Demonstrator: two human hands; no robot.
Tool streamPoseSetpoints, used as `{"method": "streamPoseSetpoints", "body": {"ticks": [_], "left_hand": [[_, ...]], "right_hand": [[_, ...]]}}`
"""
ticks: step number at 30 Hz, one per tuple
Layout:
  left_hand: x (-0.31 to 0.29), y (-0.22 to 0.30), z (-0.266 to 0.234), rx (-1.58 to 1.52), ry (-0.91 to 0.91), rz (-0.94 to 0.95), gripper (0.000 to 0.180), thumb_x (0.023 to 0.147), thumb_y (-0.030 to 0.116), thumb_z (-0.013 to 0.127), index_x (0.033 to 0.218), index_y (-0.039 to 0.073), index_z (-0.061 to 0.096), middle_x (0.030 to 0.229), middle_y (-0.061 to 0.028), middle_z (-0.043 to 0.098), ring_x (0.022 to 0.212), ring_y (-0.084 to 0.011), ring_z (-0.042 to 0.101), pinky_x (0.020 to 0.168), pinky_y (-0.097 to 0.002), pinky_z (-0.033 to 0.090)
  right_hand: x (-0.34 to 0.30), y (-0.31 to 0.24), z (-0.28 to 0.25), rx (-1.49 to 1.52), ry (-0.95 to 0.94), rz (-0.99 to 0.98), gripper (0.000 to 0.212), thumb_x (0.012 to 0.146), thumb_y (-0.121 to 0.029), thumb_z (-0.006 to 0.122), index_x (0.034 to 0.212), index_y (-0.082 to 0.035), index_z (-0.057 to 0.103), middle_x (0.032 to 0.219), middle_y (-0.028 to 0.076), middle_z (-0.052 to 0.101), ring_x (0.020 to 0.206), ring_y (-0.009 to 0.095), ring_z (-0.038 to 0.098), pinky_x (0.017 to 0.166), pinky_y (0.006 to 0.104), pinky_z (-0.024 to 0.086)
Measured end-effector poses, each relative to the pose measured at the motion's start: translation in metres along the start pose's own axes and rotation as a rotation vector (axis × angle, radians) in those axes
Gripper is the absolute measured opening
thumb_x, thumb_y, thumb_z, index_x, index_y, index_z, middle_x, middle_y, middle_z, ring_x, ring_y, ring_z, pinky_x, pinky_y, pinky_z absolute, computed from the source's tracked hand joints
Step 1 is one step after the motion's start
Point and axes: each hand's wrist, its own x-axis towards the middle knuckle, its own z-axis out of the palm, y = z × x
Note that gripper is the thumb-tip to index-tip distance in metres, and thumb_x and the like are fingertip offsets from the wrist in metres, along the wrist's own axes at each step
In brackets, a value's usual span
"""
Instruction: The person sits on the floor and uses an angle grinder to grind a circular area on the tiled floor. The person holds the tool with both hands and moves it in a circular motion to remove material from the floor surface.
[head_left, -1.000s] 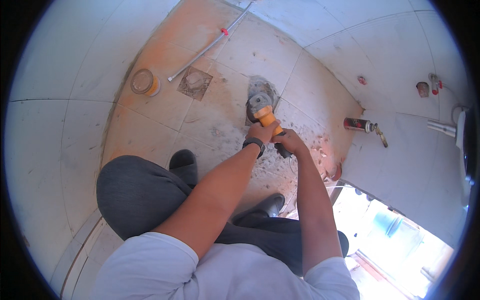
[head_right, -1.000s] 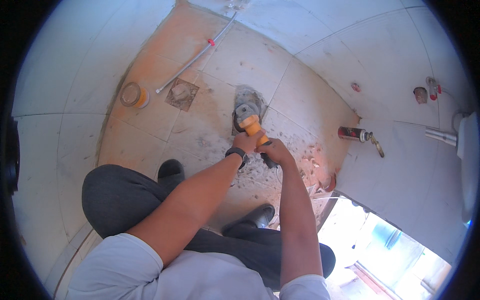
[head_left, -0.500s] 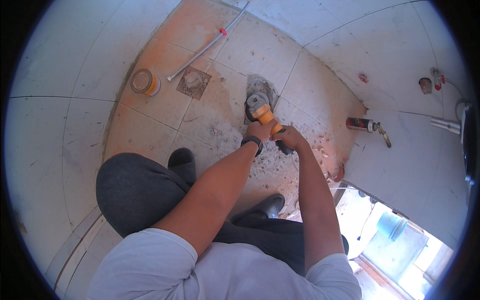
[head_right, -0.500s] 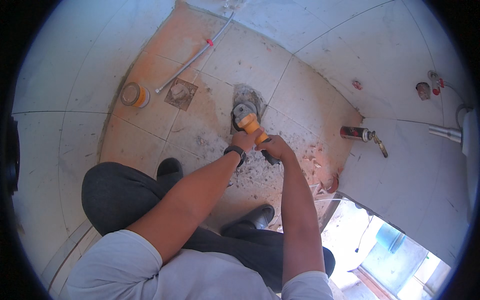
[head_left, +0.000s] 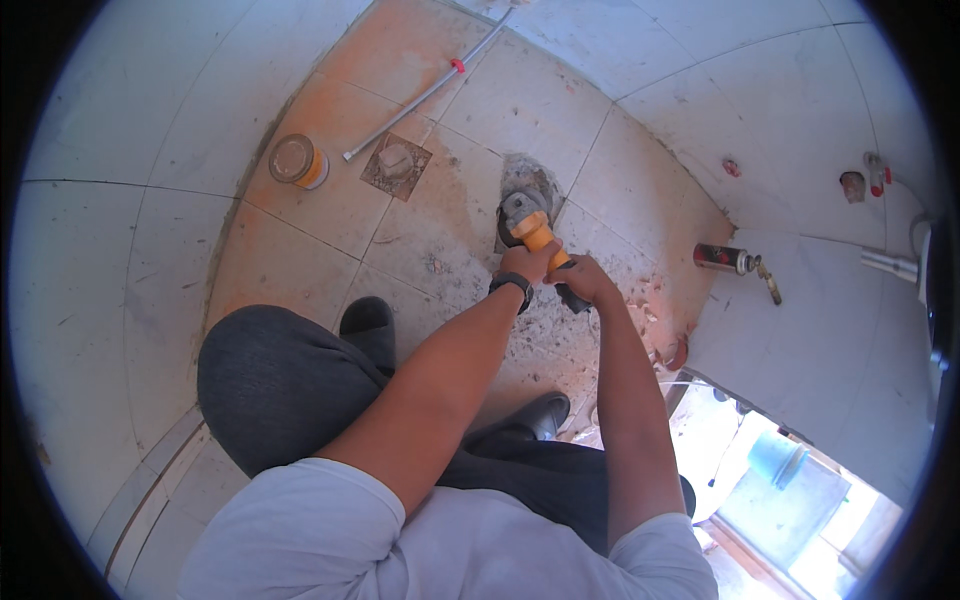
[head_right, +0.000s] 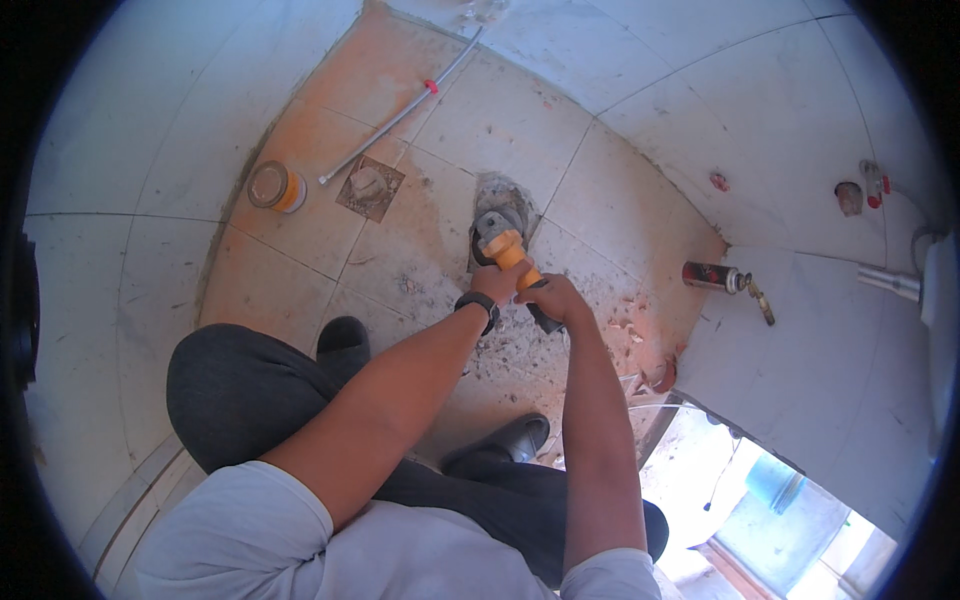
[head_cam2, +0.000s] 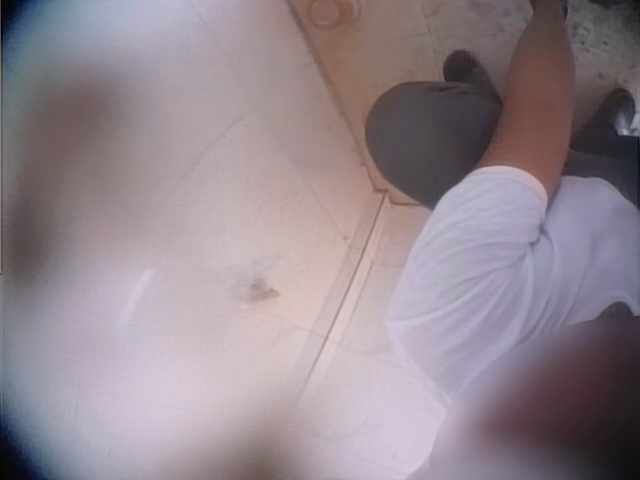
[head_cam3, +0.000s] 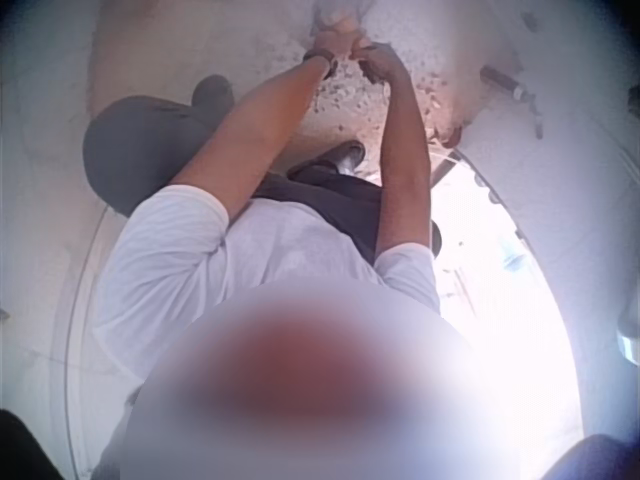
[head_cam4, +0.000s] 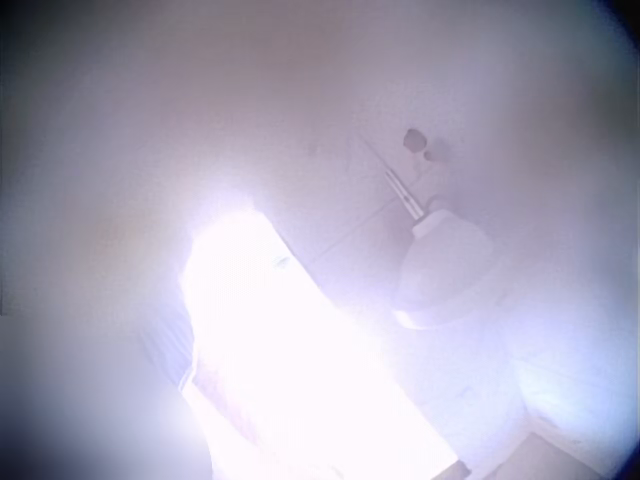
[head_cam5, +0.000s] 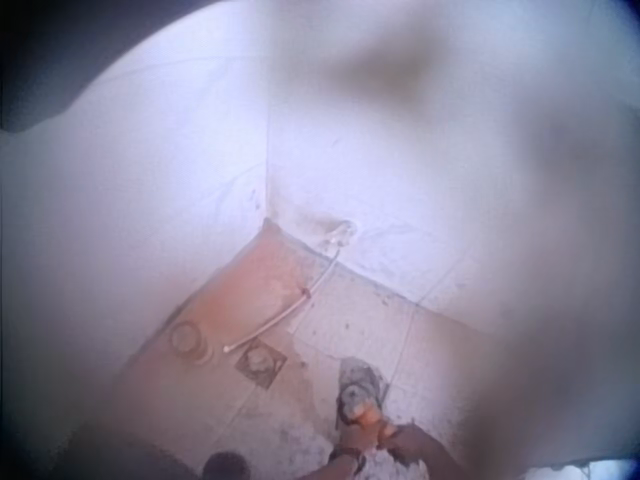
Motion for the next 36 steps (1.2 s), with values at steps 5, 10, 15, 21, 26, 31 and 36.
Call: {"method": "streamPoseSetpoints", "body": {"ticks": [5,10,15,21,26,31,36], "left_hand": [[0.0,0.001,-0.001,0.087,-0.014,-0.01,0.089,0.08,0.075,0.069,0.11,-0.008,0.076,0.103,-0.0228,0.076,0.098,-0.0307,0.073,0.087,-0.0385,0.053],[0.001,0.004,-0.005,0.067,-0.072,-0.065,0.092,0.078,0.077,0.067,0.118,-0.006,0.074,0.119,-0.0255,0.073,0.116,-0.0372,0.068,0.108,-0.0468,0.042],[0.002,0.004,-0.003,0.04,-0.061,-0.055,0.092,0.077,0.076,0.069,0.117,-0.007,0.074,0.116,-0.0252,0.074,0.114,-0.0366,0.069,0.104,-0.0435,0.046],[-0.001,0.004,-0.005,-0.04,-0.054,-0.035,0.091,0.076,0.073,0.073,0.113,-0.01,0.074,0.112,-0.0246,0.075,0.107,-0.0338,0.073,0.094,-0.04,0.053],[-0.004,0.005,-0.009,-0.057,-0.069,-0.034,0.091,0.075,0.072,0.075,0.11,-0.012,0.074,0.11,-0.0254,0.075,0.103,-0.0327,0.074,0.089,-0.0383,0.056],[-0.004,0.006,-0.011,-0.005,-0.056,0.01,0.086,0.078,0.069,0.076,0.11,-0.01,0.075,0.106,-0.0212,0.076,0.098,-0.027,0.074,0.086,-0.0353,0.055],[-0.011,0.015,-0.014,-0.004,-0.06,-0.008,0.087,0.076,0.07,0.077,0.111,-0.009,0.075,0.107,-0.0219,0.076,0.099,-0.0285,0.074,0.086,-0.036,0.055]], "right_hand": [[-0.001,0.0,0.001,0.006,0.001,-0.018,0.046,0.068,-0.035,0.084,0.096,0.001,0.077,0.081,0.009,0.073,0.072,0.019,0.067,0.071,0.033,0.053],[0.001,-0.001,0.0,0.037,-0.025,-0.009,0.043,0.069,-0.033,0.084,0.095,0.001,0.076,0.081,0.009,0.073,0.071,0.02,0.067,0.069,0.0334,0.054],[0.002,0.0,0.0,-0.01,-0.007,-0.001,0.043,0.069,-0.033,0.083,0.094,0.001,0.076,0.081,0.009,0.072,0.07,0.019,0.066,0.068,0.0335,0.053],[-0.001,-0.005,0.002,-0.077,0.039,0.02,0.045,0.067,-0.037,0.084,0.091,0.0,0.078,0.08,0.008,0.072,0.071,0.019,0.065,0.069,0.0333,0.052],[-0.01,-0.011,0.007,-0.002,0.029,0.061,0.05,0.065,-0.04,0.085,0.093,0.0,0.078,0.085,0.011,0.074,0.076,0.022,0.068,0.072,0.0353,0.053],[-0.012,-0.01,0.004,0.042,0.019,0.047,0.052,0.065,-0.04,0.086,0.095,0.002,0.077,0.086,0.011,0.074,0.078,0.022,0.068,0.073,0.0356,0.053],[-0.006,-0.007,-0.007,0.042,-0.036,0.004,0.051,0.067,-0.037,0.086,0.098,0.002,0.076,0.084,0.01,0.073,0.076,0.022,0.068,0.071,0.0358,0.053]]}}
